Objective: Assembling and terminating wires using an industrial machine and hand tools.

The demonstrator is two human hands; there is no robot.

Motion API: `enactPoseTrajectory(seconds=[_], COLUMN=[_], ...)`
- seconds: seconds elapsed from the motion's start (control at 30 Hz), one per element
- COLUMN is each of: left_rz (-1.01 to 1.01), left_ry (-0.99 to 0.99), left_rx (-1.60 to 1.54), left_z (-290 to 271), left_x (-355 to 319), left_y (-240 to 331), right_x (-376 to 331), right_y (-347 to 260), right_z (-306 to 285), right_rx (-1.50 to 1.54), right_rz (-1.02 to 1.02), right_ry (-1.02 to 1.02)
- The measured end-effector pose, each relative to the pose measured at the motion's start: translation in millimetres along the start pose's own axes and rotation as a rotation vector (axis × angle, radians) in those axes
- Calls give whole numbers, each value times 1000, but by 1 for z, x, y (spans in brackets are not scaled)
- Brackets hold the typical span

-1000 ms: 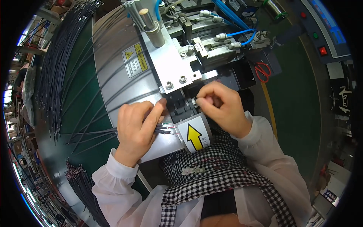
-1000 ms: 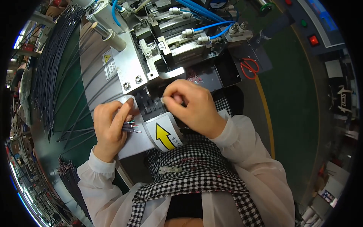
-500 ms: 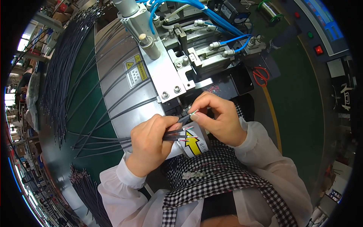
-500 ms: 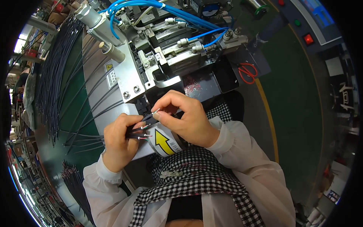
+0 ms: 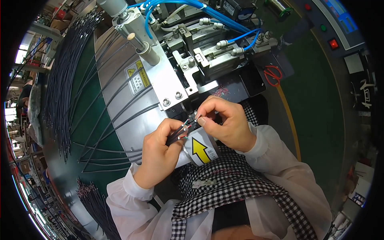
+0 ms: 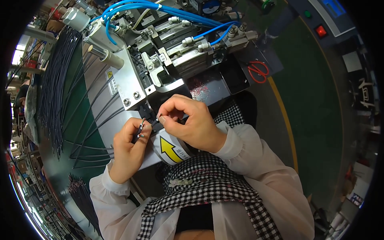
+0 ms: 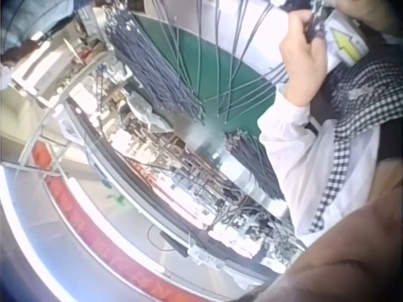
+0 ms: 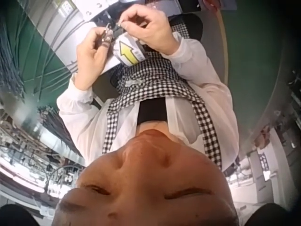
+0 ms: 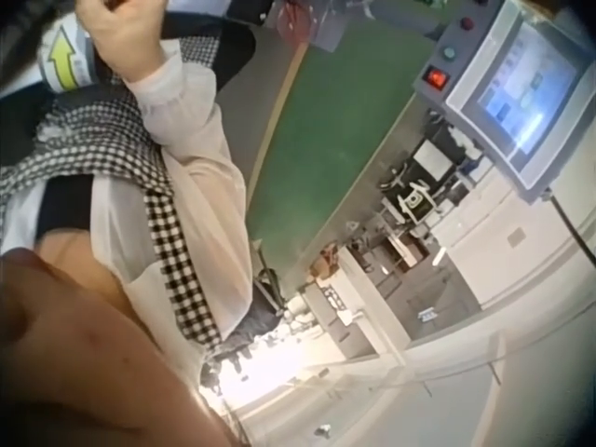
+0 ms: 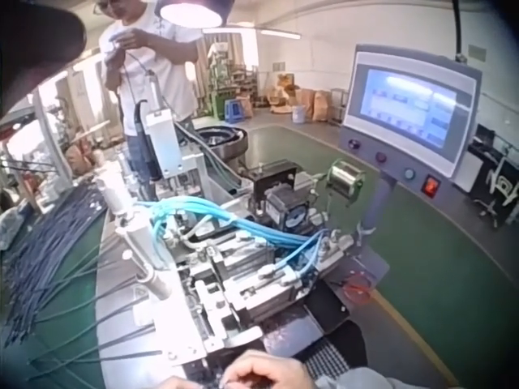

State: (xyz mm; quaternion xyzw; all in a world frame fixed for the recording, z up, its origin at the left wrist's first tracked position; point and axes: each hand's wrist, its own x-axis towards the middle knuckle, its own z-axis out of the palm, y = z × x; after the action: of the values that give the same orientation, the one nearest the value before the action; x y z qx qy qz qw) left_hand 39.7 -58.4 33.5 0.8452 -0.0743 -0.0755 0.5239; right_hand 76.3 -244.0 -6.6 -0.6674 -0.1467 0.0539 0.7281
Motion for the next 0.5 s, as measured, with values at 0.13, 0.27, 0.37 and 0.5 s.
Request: enactPoseTrajectory(seconds=[0.13, 0.27, 0.37, 0.5], left_rz=[-93, -122, 192, 641], left_ry=[-18, 8, 66, 140], left_rx=[-119, -220, 232, 626], left_z=[1, 0, -5, -9], left_x=[0, 0, 2, 7], left_y=[-4, -4, 5, -3], right_x=[2, 5, 10, 7], right_y=[3, 5, 3, 3], right_z=[-6, -14, -23, -22], right_rx=[57, 255, 335, 279], right_rz=[85, 230, 343, 365], right_ry=[-86, -184, -370, -255])
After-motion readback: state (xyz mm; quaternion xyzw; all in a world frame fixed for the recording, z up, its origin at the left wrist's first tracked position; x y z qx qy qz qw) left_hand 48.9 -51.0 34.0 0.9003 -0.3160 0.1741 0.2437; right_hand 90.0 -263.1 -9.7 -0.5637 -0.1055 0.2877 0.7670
